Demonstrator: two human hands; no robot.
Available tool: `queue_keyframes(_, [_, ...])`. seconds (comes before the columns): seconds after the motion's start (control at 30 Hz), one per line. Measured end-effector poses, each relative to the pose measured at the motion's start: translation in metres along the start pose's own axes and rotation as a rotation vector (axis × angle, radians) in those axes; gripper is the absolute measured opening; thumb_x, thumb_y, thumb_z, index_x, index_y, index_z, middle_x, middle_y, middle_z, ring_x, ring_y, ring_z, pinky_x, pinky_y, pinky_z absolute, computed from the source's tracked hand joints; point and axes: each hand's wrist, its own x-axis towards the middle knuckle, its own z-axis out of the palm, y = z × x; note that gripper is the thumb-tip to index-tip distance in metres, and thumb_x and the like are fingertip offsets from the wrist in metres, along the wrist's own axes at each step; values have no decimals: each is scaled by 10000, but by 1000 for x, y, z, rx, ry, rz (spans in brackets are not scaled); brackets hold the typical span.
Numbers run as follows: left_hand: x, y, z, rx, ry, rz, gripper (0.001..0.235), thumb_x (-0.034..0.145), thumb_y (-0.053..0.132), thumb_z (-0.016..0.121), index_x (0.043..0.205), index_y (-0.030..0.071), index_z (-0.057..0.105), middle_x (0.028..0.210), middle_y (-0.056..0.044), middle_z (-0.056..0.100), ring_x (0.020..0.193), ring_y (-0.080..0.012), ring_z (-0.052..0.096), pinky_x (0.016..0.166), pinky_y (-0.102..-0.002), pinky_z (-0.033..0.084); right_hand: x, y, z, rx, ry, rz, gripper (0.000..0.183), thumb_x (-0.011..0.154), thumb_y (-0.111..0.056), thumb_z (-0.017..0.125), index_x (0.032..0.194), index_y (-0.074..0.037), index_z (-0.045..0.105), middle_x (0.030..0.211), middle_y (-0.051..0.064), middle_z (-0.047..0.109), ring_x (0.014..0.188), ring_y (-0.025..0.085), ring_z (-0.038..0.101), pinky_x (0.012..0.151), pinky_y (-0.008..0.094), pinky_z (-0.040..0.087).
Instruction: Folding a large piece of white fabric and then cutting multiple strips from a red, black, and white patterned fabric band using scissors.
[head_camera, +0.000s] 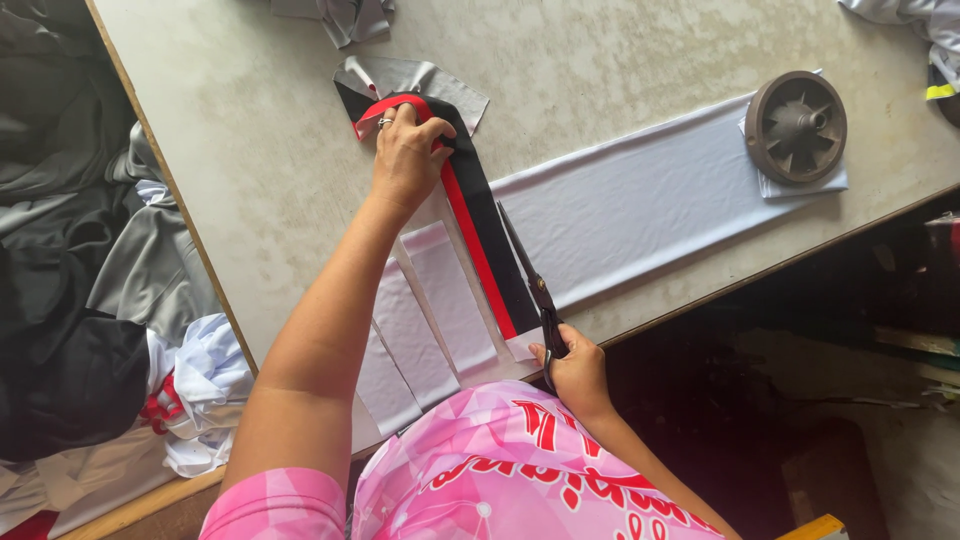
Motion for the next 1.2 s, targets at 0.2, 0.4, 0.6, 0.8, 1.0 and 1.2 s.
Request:
queue_keyframes(0.2, [-2,2,4,-15,20,-67,268,788,175,890,982,312,765,992,-31,564,1044,-290,599,873,-394,559,-1,4,1,-26,15,-2,173,763,-213,883,771,-133,730,581,65,738,579,224,711,545,298,518])
queue_keyframes(0.4, [-6,14,-10,10,30,-120,248,811,167,879,975,318,771,992,-36,562,1038,-263,593,892,-397,547,-3,7,4,-34,38,-17,185,752,-221,891,771,-141,725,581,65,732,583,231,712,536,305,519])
queue_keyframes(0.6, [-14,21,-10,41,65,-126,225,824,203,862,998,309,767,920,-30,563,920,-268,640,810,-417,559,1,17,4,-43,36,-21,188,761,-221,889,773,-125,728,595,92,731,590,273,709,538,325,513])
queue_keyframes(0.8, [-62,55,-22,-145,100,-81,243,944,276,736,1175,311,670,846,-12,630,782,-266,712,667,-414,582,2,20,5,-28,35,-17,189,765,-229,889,771,-131,727,594,73,729,588,245,701,546,300,510])
queue_keyframes(1.0, [-157,117,-36,69,91,132,854,856,545,769,1522,84,499,1413,-194,537,1394,-371,453,1188,-494,291,-4,17,5,-80,55,-48,250,722,-275,921,785,-129,727,611,121,700,602,314,687,540,370,494])
queue_keyframes(1.2, [-180,128,-32,41,-267,120,1126,898,837,439,1639,25,195,1729,-187,89,1599,-318,1,1261,-481,-62,-24,43,-27,-58,125,-88,301,653,-295,962,808,-149,750,608,99,704,602,240,710,543,326,532])
